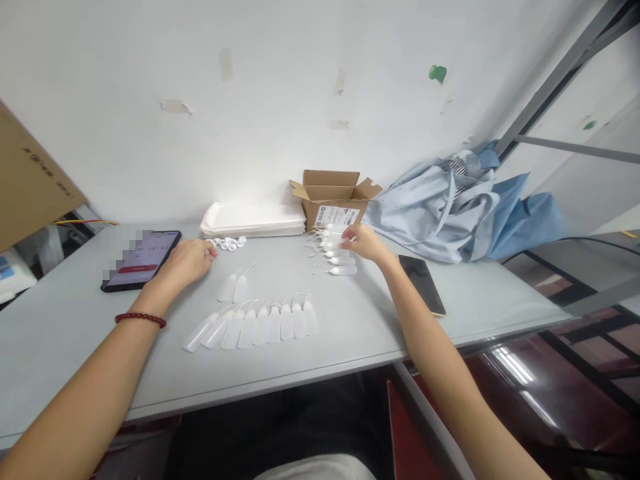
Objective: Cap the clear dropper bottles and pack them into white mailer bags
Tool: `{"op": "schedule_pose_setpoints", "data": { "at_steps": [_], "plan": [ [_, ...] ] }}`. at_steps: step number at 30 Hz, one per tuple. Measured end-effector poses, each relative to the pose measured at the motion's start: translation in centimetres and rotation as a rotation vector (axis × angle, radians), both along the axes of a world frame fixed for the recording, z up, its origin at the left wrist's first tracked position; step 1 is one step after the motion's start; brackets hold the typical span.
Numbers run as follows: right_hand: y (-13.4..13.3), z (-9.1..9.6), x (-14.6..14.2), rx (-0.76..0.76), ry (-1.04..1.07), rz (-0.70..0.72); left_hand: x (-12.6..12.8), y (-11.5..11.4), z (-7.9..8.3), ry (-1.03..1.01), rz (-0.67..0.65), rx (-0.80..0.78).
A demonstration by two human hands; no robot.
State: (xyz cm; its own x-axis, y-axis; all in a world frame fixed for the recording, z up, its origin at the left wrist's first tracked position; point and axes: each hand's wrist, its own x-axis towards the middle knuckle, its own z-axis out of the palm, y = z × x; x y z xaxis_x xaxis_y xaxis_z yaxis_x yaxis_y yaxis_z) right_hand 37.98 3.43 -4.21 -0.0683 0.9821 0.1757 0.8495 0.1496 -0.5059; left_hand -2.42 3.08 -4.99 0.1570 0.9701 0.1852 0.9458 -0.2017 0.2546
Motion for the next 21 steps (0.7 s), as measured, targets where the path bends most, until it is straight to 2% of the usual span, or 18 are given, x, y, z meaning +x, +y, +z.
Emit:
{"op": "schedule_pose_setpoints", "data": {
  "at_steps": [8, 12, 14, 15, 17, 21],
  "plan": [
    [-0.8, 0.7, -0.2, -0.059, -0.09, 0.0, 1.2, -1.5, 1.5, -0.026, 0.001, 0.014],
    [-1.8, 1.4, -1.2, 0.056, -0.194, -0.045, 3.4, -2.5, 2.7, -0.129, 0.034, -0.016],
    [-2.5, 2.1, -1.8, 0.116, -0.25, -0.058, 4.5, -3.0, 3.1, -0.238, 0.005, -0.063],
    [-2.9, 2.5, -2.2, 0.099, -0.253, -0.036, 5.1, -3.3, 3.2, -0.304, -0.017, -0.097],
    [-3.8, 3.2, -3.0, -0.056, -0.227, 0.093, 5.9, -3.8, 3.4, -0.412, -0.073, -0.159],
    [-5.9, 4.1, -5.2, -0.627, -0.22, 0.578, 7.0, -4.3, 3.3, -0.484, -0.183, -0.197]
  ]
}}
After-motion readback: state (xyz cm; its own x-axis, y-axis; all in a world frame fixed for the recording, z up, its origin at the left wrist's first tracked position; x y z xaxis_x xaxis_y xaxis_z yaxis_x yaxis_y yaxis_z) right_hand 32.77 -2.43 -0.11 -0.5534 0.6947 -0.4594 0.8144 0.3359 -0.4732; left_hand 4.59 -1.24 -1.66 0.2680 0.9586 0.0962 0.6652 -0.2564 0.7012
